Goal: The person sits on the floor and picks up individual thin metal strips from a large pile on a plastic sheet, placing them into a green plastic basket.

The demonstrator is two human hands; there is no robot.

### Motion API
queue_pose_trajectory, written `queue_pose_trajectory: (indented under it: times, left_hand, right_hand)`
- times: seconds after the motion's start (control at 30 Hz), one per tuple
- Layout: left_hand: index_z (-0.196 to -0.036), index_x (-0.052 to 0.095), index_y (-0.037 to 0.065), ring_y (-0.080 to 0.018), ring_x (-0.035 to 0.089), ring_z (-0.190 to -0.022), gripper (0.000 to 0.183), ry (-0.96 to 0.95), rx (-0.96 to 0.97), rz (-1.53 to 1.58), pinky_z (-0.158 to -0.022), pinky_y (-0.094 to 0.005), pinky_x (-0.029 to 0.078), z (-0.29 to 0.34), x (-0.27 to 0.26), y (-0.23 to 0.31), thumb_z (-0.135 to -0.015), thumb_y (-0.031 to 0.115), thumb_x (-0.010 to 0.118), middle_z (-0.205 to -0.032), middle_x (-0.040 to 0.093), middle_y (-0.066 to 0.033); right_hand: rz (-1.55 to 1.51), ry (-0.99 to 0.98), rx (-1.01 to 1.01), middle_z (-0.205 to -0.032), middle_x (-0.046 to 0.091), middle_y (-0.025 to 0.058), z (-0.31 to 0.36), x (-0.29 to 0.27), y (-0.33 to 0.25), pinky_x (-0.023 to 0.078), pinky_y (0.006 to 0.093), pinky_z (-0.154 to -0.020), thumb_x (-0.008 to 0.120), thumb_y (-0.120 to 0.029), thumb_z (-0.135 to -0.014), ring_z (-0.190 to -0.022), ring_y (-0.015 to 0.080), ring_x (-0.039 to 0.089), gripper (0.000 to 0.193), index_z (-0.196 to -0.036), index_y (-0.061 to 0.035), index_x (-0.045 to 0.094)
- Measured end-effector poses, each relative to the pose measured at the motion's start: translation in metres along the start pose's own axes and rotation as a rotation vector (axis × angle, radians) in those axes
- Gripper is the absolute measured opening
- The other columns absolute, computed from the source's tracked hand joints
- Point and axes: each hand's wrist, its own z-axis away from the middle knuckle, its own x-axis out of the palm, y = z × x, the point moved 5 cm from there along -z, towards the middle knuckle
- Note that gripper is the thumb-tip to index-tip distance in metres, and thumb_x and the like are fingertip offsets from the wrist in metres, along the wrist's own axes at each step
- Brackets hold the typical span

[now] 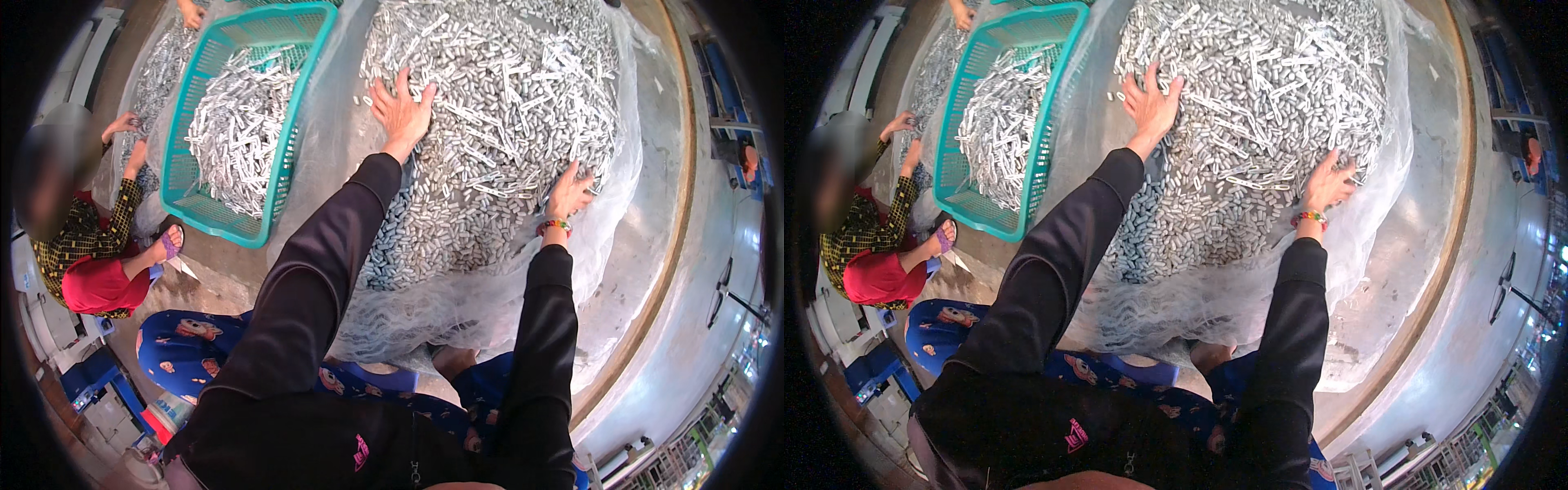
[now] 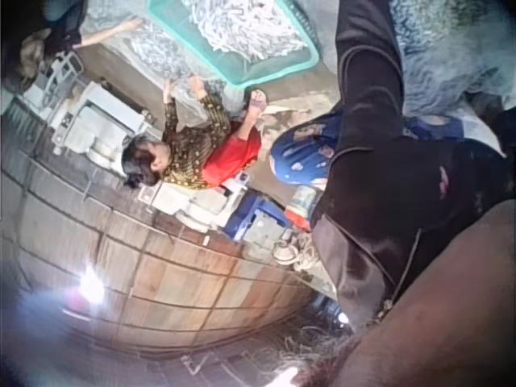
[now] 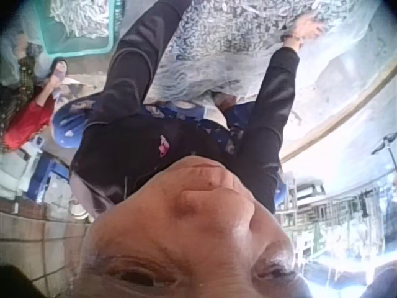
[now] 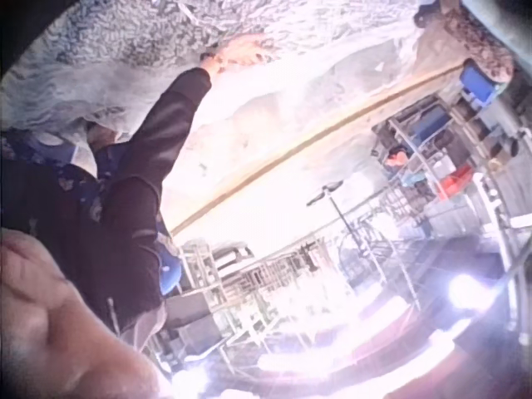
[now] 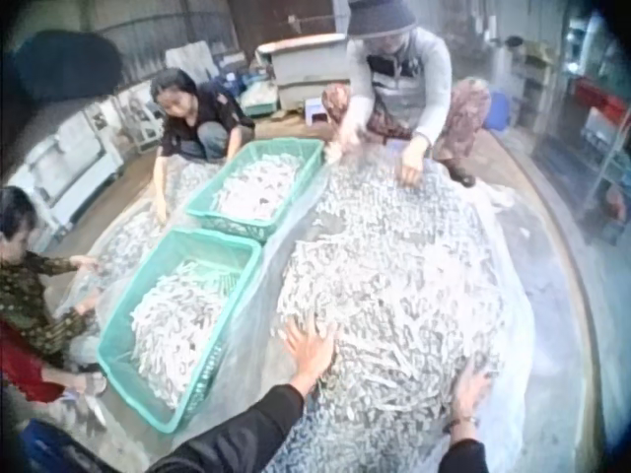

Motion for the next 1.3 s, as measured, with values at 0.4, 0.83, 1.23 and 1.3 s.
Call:
queue_pose_trajectory:
  times: [0.4, 0.83, 1.23, 1.3]
  left_hand:
    - [-0.108, 0.05, 0.013, -0.0374, 0.038, -0.103, 0.042, -0.121, 0.243, 0.176, -0.086, -0.0431, 0.033, 0.124, -0.028, 0.033, -0.075, 0.037, 0.059, -0.108, 0.041, -0.0197]
    - [-0.102, 0.054, 0.007, -0.0105, 0.053, -0.076, 0.028, -0.981, 0.109, 0.553, -0.061, -0.0253, 0.042, 0.126, -0.112, 0.012, -0.078, 0.02, 0.06, -0.089, 0.055, -0.006]
    - [-0.119, 0.046, 0.014, -0.0204, 0.06, -0.06, 0.053, -0.956, 0.073, 0.175, -0.05, -0.0315, 0.049, 0.125, -0.148, 0.002, -0.072, -0.009, 0.04, -0.083, 0.055, -0.0129]
    - [-0.115, 0.049, 0.012, -0.0251, 0.061, -0.068, 0.051, -0.962, 0.039, 0.103, -0.056, -0.0344, 0.05, 0.131, -0.155, 0.004, -0.069, -0.008, 0.039, -0.093, 0.056, -0.0177]
  right_hand:
    - [-0.153, -0.293, -0.414, -0.099, 0.038, 0.0312, 0.161, 0.059, -0.026, 0.035, 0.0487, -0.079, 0.05, -0.043, -0.08, -0.091, 0.0477, 0.04, 0.059, -0.109, 0.0057, 0.035]
    - [-0.942, -1.372, 0.201, -0.102, 0.048, 0.0107, 0.236, -0.04, -0.039, 0.05, 0.0421, -0.069, 0.045, -0.003, -0.082, -0.094, 0.0183, 0.049, 0.022, -0.105, -0.0034, 0.046]
    - [-0.618, -1.096, -0.215, -0.096, 0.048, 0.0177, 0.239, -0.031, -0.019, 0.051, 0.0384, -0.069, 0.051, 0.007, -0.071, -0.088, 0.0301, 0.056, 0.047, -0.116, -0.0019, 0.043]
    - [-0.313, -0.775, -0.699, -0.1, 0.047, 0.0204, 0.23, -0.018, -0.008, 0.046, 0.0426, -0.075, 0.055, 0.001, -0.071, -0.092, 0.0341, 0.053, 0.048, -0.117, -0.0046, 0.043]
